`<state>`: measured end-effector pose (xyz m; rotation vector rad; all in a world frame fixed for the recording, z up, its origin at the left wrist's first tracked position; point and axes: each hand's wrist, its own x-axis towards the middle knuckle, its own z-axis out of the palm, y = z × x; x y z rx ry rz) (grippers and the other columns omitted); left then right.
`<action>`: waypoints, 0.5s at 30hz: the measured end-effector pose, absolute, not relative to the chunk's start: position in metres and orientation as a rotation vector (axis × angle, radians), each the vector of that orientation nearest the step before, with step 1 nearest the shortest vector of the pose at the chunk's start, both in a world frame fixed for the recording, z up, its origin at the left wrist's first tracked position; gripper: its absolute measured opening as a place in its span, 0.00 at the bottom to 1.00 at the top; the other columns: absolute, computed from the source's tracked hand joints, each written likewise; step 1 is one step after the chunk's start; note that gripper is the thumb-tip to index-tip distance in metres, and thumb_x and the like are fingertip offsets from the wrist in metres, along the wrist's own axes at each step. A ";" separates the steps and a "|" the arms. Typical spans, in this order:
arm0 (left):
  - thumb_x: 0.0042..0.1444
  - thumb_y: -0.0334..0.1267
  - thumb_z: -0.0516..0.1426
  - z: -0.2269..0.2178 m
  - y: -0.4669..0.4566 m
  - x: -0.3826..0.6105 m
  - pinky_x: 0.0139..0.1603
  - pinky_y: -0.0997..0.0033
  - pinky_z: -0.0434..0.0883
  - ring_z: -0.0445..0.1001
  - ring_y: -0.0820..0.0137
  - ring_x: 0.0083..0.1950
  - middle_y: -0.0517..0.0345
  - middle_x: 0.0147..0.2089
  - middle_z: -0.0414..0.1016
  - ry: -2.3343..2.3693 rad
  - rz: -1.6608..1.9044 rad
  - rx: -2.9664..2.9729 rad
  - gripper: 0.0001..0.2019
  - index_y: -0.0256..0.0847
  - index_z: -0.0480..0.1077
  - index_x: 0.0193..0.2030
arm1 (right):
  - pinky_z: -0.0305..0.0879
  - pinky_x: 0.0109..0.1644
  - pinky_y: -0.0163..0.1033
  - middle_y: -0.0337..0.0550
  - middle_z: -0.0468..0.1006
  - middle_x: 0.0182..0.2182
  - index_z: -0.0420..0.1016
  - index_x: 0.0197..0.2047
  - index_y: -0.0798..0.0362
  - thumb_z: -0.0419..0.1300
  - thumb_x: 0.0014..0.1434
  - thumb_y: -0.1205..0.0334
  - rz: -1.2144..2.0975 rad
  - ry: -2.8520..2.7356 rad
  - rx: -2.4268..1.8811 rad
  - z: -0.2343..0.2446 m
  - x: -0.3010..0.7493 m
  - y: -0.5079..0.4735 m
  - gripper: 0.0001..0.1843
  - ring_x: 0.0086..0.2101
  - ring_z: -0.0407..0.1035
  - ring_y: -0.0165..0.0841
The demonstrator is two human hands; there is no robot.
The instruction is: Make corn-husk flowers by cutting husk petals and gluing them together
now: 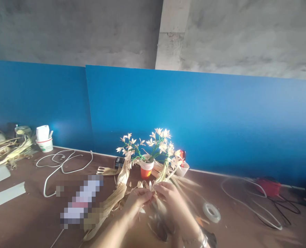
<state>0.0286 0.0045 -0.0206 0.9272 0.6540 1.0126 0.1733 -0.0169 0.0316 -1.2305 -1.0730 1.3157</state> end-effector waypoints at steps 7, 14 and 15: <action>0.39 0.44 0.72 -0.019 0.003 0.028 0.29 0.73 0.62 0.73 0.71 0.26 0.50 0.24 0.78 0.607 0.987 0.879 0.16 0.31 0.78 0.24 | 0.54 0.30 0.35 0.33 0.66 0.18 0.71 0.21 0.55 0.66 0.47 0.57 1.335 -1.104 -1.240 0.034 0.174 -0.019 0.12 0.24 0.58 0.27; 0.41 0.43 0.71 -0.021 0.001 0.029 0.29 0.73 0.61 0.70 0.72 0.25 0.53 0.23 0.77 0.556 0.973 0.876 0.15 0.35 0.75 0.21 | 0.55 0.32 0.35 0.33 0.66 0.18 0.73 0.22 0.55 0.66 0.46 0.59 1.289 -1.113 -1.283 0.028 0.176 -0.017 0.09 0.25 0.60 0.29; 0.41 0.44 0.71 -0.021 0.001 0.029 0.29 0.72 0.62 0.71 0.72 0.25 0.53 0.24 0.77 0.560 0.966 0.885 0.15 0.35 0.74 0.21 | 0.55 0.31 0.35 0.33 0.66 0.18 0.73 0.22 0.55 0.66 0.47 0.59 1.298 -1.110 -1.275 0.027 0.175 -0.017 0.09 0.25 0.59 0.29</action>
